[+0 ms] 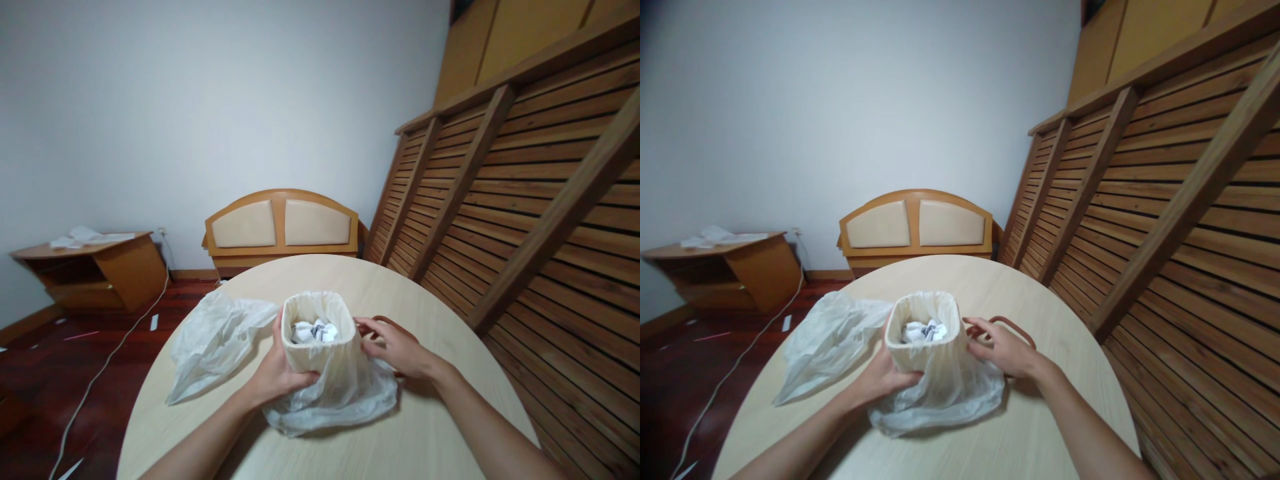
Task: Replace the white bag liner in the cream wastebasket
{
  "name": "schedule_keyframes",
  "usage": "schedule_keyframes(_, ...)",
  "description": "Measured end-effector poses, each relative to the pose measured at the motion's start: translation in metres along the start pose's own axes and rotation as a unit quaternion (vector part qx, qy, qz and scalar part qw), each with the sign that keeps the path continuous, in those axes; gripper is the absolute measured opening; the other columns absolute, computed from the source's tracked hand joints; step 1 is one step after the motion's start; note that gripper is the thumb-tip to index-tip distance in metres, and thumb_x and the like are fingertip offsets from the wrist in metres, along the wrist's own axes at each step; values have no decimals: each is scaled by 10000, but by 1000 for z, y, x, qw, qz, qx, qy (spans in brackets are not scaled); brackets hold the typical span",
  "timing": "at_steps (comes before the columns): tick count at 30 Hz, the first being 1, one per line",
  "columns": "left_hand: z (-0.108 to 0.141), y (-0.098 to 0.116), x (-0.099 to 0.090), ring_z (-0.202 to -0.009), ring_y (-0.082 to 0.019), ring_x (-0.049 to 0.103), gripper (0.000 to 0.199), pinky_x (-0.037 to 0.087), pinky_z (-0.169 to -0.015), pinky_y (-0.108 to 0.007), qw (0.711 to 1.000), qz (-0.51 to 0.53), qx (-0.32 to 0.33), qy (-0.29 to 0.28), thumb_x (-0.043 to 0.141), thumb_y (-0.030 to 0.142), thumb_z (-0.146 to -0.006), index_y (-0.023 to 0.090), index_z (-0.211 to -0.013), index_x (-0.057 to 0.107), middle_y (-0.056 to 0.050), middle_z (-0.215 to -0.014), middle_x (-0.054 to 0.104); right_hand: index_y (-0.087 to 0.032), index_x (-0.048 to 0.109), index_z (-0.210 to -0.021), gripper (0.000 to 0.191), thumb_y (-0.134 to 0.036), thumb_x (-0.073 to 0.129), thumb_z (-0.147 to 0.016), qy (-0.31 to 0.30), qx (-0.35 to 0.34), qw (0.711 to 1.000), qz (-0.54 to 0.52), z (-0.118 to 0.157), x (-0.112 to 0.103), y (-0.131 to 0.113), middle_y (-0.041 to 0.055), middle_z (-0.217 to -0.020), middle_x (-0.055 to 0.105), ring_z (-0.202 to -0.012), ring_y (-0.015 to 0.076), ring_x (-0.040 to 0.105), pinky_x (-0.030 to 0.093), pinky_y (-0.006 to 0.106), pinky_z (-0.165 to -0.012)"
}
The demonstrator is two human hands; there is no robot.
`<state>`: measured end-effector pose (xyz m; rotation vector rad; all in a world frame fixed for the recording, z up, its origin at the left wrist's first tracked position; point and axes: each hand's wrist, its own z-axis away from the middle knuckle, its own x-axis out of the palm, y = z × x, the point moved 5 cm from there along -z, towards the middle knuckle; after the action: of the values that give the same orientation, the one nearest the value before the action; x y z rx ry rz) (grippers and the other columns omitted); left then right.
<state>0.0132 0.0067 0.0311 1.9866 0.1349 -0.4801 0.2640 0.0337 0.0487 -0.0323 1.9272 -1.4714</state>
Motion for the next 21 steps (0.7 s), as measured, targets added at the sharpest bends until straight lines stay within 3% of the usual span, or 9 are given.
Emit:
schedule_keyframes(1, 0, 0, -1, -1451, -364, 381, 1193, 229, -1231, -569, 1000, 9, 4, 5, 824, 411, -646, 205, -1550, 75, -203, -1520, 415, -192, 533, -1426, 571, -533, 544, -968, 35, 15, 999, 22, 1, -11, 6, 150, -1303, 660, -1198, 291, 637, 483, 501, -1058)
schedule_keyframes(3, 0, 2, -3, -1452, -361, 381, 1200, 236, -1233, -555, 1000, 15, 10, 11, 816, 398, -657, 210, -1561, 51, -204, -1544, 380, -168, 559, -1399, 569, -540, 536, -969, 87, 35, 992, 79, 3, -28, 20, 168, -1320, 649, -1248, 308, 603, 429, 519, -1110)
schedule_keyframes(5, 0, 2, -5, -1455, -370, 372, 1190, 231, -1234, -556, 1000, 8, 6, 18, 820, 397, -647, 209, -1563, 85, -196, -1533, 396, -168, 619, -1331, 545, -527, 613, -922, 86, 31, 987, 134, 4, -35, 35, 174, -1388, 604, -1301, 330, 560, 383, 522, -1150)
schedule_keyframes(8, -1, 2, -7, -1447, -381, 373, 1170, 214, -1236, -567, 999, 6, 13, 30, 834, 371, -632, 204, -1553, 133, -185, -1505, 429, -169, 647, -1286, 499, -433, 680, -864, 76, 29, 983, 167, 4, -44, 56, 154, -1394, 601, -1284, 318, 574, 415, 479, -1134)
schedule_keyframes(12, -2, -2, -9, -1390, -387, 447, 1157, 258, -1215, -580, 999, 8, 27, 37, 856, 349, -629, 212, -1540, 155, -185, -1477, 453, -165, 661, -1271, 474, -436, 618, -884, 119, 49, 968, 213, 6, -64, 75, 155, -1377, 624, -1275, 307, 584, 429, 446, -1121)
schedule_keyframes(15, 0, -7, -8, -1379, -381, 467, 1147, 302, -1199, -569, 999, 10, 32, 42, 860, 357, -648, 223, -1541, 154, -183, -1476, 458, -164, 615, -1365, 678, -595, 634, -843, 160, 94, 942, 281, 11, -76, 80, 173, -1488, 534, -1390, 342, 477, 347, 470, -1182)
schedule_keyframes(18, 1, -10, -5, -1375, -374, 476, 1171, 339, -1184, -557, 998, 4, 43, 54, 857, 356, -662, 232, -1553, 108, -188, -1497, 434, -163, 556, -1443, 916, -726, 681, -732, 115, 158, 929, 314, 16, -73, 83, 174, -1622, 349, -1494, 377, 316, 271, 490, -1223)
schedule_keyframes(21, 3, -11, -1, -1388, -383, 460, 1214, 363, -1168, -564, 995, -25, 57, 72, 853, 356, -654, 236, -1561, 55, -192, -1511, 411, -176, 558, -1444, 946, -720, 714, -686, 83, 192, 918, 337, 17, -65, 80, 157, -1644, 309, -1476, 407, 335, 301, 510, -1201)
